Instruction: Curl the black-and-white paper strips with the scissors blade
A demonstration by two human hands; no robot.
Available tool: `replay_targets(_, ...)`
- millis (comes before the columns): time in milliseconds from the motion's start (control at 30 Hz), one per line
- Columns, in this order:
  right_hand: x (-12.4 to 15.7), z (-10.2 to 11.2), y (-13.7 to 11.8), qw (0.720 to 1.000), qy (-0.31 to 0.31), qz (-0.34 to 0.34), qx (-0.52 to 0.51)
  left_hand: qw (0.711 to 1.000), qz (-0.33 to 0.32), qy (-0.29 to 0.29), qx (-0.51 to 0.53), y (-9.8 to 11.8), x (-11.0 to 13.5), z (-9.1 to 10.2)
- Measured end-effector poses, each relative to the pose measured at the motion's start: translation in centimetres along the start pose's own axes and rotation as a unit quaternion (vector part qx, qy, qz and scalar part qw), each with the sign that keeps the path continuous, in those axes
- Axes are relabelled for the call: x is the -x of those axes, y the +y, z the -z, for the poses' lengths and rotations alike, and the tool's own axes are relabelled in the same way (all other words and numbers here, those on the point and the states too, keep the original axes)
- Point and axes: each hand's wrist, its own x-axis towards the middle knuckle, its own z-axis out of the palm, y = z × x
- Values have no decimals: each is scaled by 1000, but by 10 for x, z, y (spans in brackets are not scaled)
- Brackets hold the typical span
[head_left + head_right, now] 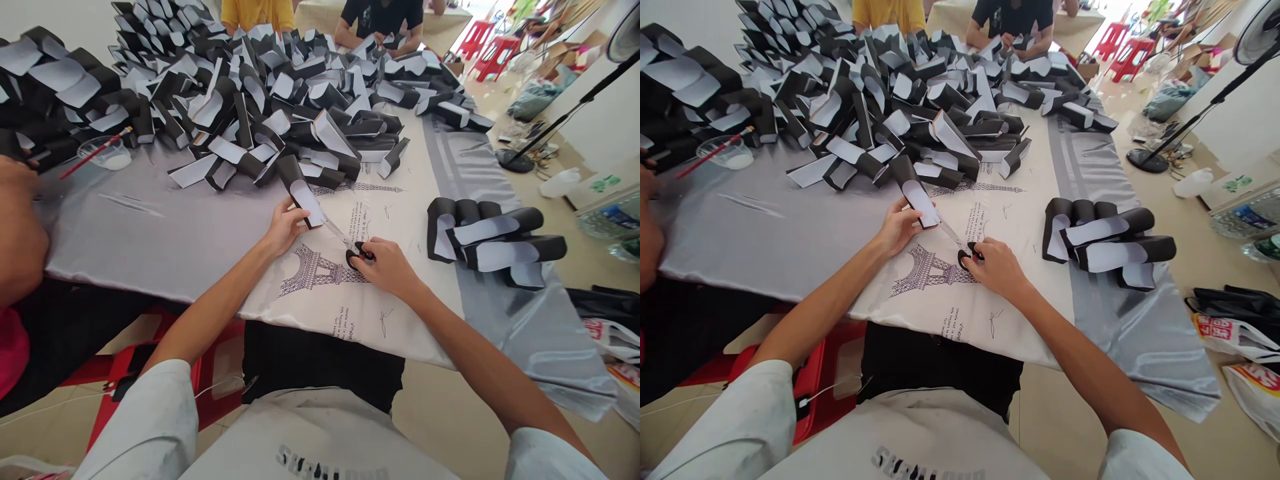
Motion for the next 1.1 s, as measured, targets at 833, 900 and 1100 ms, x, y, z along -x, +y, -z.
replay_targets(833,-7,7,5,978,44,-108,-175,999,-19,13,-26,-3,1,3)
replay_targets(900,-7,4,5,985,50,-101,-127,999,-23,11,-23,-5,0,3)
replay_targets(1100,-5,1,5,993,49,-73,-85,999,-43,9,-19,-6,0,4)
